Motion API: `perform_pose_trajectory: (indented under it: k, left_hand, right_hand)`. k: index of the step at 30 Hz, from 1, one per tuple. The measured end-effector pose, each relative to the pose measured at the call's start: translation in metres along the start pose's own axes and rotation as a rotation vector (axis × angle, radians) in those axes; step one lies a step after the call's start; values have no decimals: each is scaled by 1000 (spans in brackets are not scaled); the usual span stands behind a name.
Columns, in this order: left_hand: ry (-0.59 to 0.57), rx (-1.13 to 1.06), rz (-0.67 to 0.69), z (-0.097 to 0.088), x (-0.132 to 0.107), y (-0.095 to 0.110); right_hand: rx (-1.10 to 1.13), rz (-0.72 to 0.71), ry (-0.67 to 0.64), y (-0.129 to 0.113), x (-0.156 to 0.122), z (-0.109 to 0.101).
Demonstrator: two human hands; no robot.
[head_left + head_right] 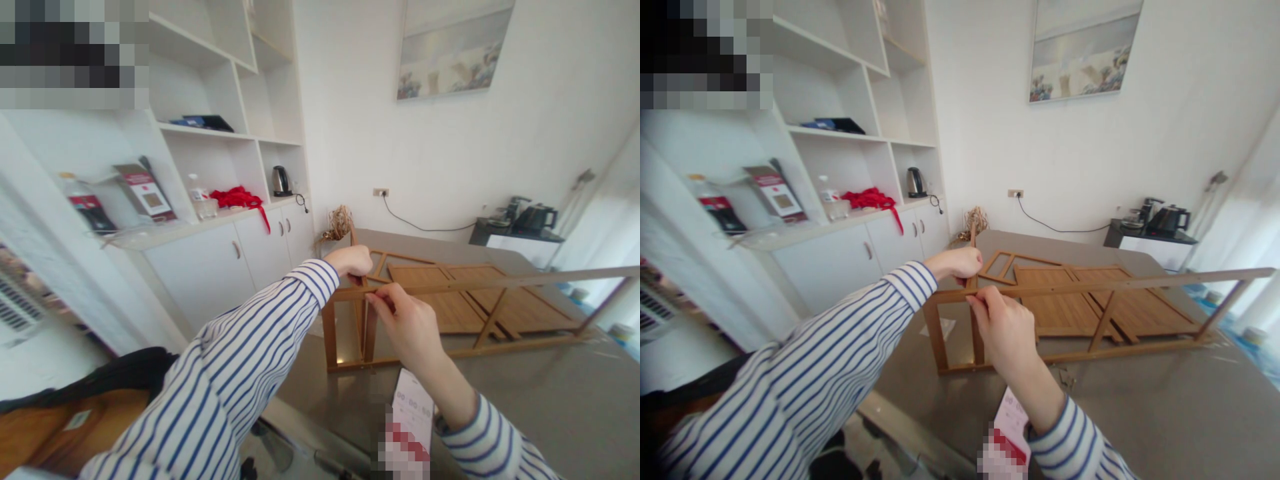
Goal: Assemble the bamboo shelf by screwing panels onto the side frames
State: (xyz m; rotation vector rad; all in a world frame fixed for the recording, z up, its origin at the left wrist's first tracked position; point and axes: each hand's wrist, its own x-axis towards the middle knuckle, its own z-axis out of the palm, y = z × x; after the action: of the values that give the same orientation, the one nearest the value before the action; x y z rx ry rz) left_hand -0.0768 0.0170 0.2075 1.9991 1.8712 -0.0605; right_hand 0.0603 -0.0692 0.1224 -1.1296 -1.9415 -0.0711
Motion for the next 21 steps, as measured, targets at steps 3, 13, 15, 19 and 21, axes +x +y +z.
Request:
perform_pose_trajectory:
  k: [3, 13, 15, 19, 21]
  left_hand:
    - [0, 1, -3, 0, 1, 0]
    - [32, 32, -24, 1, -3, 3]
    - [38, 25, -29, 1, -4, 4]
    - [33, -8, -28, 1, -5, 4]
    - [29, -19, -24, 1, -4, 3]
  right_hand:
    - [1, 16, 3, 2, 0, 1]
    - [57, -9, -55, 9, -2, -1]
    - [90, -20, -69, 17, -6, -7]
    - [87, 48, -108, 56, -23, -25]
    - [23, 66, -216, 86, -35, -35]
